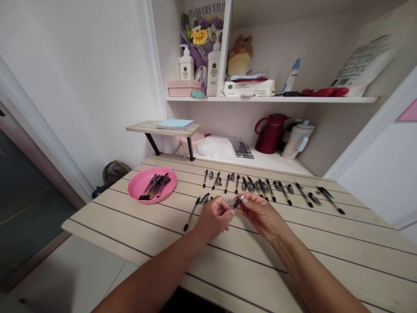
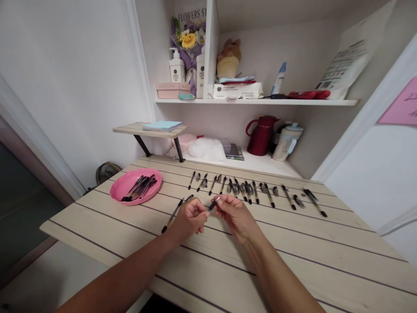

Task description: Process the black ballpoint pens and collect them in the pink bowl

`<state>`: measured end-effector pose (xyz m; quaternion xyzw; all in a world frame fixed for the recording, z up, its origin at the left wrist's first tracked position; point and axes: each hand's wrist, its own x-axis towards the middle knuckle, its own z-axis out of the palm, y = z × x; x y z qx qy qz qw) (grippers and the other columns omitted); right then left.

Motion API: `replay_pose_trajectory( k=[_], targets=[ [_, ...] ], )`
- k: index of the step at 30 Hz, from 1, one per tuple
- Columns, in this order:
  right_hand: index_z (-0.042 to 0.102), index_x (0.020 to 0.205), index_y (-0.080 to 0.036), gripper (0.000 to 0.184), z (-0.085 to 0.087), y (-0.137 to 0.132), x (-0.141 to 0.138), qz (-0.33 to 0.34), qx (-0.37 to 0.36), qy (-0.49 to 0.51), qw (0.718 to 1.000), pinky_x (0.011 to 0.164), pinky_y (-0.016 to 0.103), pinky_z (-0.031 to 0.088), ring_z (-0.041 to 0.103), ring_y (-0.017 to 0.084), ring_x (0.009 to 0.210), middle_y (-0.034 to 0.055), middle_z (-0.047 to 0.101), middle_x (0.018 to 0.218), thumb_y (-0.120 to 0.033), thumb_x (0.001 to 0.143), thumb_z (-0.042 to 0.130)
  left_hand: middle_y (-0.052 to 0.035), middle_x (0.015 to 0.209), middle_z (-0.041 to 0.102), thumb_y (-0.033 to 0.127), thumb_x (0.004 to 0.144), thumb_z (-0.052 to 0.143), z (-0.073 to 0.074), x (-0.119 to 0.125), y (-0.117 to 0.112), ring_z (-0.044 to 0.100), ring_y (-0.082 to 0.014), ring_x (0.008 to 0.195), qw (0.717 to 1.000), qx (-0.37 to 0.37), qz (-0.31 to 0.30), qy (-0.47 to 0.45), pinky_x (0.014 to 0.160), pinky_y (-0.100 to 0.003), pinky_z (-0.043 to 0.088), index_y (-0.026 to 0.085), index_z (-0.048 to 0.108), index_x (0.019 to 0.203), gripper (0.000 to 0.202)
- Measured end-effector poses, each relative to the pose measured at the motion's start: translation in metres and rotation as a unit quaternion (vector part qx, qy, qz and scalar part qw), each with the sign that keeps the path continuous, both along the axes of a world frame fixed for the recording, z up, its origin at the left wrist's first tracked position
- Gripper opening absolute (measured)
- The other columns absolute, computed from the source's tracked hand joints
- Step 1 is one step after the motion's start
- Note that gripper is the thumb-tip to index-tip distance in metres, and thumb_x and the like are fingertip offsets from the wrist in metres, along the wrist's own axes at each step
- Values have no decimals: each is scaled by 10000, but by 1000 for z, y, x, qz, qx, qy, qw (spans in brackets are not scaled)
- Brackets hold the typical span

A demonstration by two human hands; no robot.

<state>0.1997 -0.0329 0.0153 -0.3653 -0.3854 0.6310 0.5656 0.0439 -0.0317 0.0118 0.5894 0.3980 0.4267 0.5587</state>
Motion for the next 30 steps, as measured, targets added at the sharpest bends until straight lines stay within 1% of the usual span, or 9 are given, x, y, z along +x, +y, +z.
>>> replay_pose_trajectory(
  k=[7, 9, 13, 15, 17, 20, 22, 25, 30],
  targets=[
    [593, 775, -207, 226, 6, 15, -6, -3, 15, -185, 983, 560, 263, 409, 572, 143, 624, 0, 625, 680, -364, 649, 696, 68, 445, 486, 284, 658, 604, 6, -15, 16, 434, -55, 338, 994, -7, 89, -70, 342, -148, 304, 173, 462, 682, 182],
    [560, 644, -202, 194, 1, 20, -15, -44, 38, -354, 933, 531, 266, 371, 529, 139, 542, -10, 579, 568, -377, 681, 636, 63, 486, 508, 280, 651, 602, 10, -21, 22, 438, -50, 348, 985, -21, 137, -107, 345, -145, 295, 170, 471, 711, 181],
    [555, 595, -194, 194, -13, 23, -39, -86, 74, -616, 779, 542, 285, 326, 531, 176, 584, 43, 597, 585, -363, 686, 591, 64, 527, 510, 283, 656, 595, 13, -27, 27, 430, -41, 355, 980, -42, 140, -133, 349, -145, 282, 156, 538, 857, 244],
    [590, 692, -185, 170, -17, 22, -47, -107, 72, -646, 753, 547, 289, 322, 547, 197, 633, 75, 630, 660, -354, 672, 601, 59, 526, 503, 291, 660, 593, 12, -28, 27, 423, -38, 358, 984, -51, 115, -127, 352, -148, 281, 140, 564, 880, 268],
    [595, 699, -183, 179, -15, 22, -48, -135, 77, -605, 781, 555, 292, 335, 549, 199, 649, 84, 637, 690, -362, 694, 580, 52, 533, 506, 305, 663, 592, 10, -28, 26, 426, -38, 363, 988, -59, 80, -120, 357, -152, 281, 130, 579, 875, 275],
    [614, 709, -191, 284, -5, 23, -42, -132, 84, -360, 920, 561, 293, 382, 556, 183, 643, 68, 643, 721, -448, 761, 506, 44, 556, 527, 333, 678, 588, 8, -27, 23, 439, -44, 370, 991, -69, 18, -115, 366, -160, 293, 133, 583, 895, 296],
    [647, 815, -201, 325, 3, 23, -38, -84, 73, -150, 982, 584, 295, 419, 578, 181, 691, 61, 659, 798, -497, 748, 531, 39, 565, 536, 339, 688, 582, 8, -26, 21, 449, -48, 375, 991, -72, -17, -109, 374, -163, 304, 139, 588, 884, 281],
    [674, 851, -217, 294, 9, 22, -37, -57, 52, 2, 997, 647, 300, 449, 586, 174, 760, 48, 669, 860, -431, 650, 685, 35, 559, 540, 334, 691, 575, 6, -24, 20, 454, -53, 379, 992, -69, -46, -94, 376, -168, 311, 141, 596, 854, 253],
    [668, 726, -199, 250, 4, 24, -37, -97, 29, 8, 995, 577, 272, 436, 541, 122, 615, 19, 653, 755, -353, 560, 774, 39, 542, 530, 315, 692, 568, 2, -23, 20, 450, -53, 365, 998, -41, -27, -46, 367, -168, 301, 139, 621, 847, 241]
  ],
)
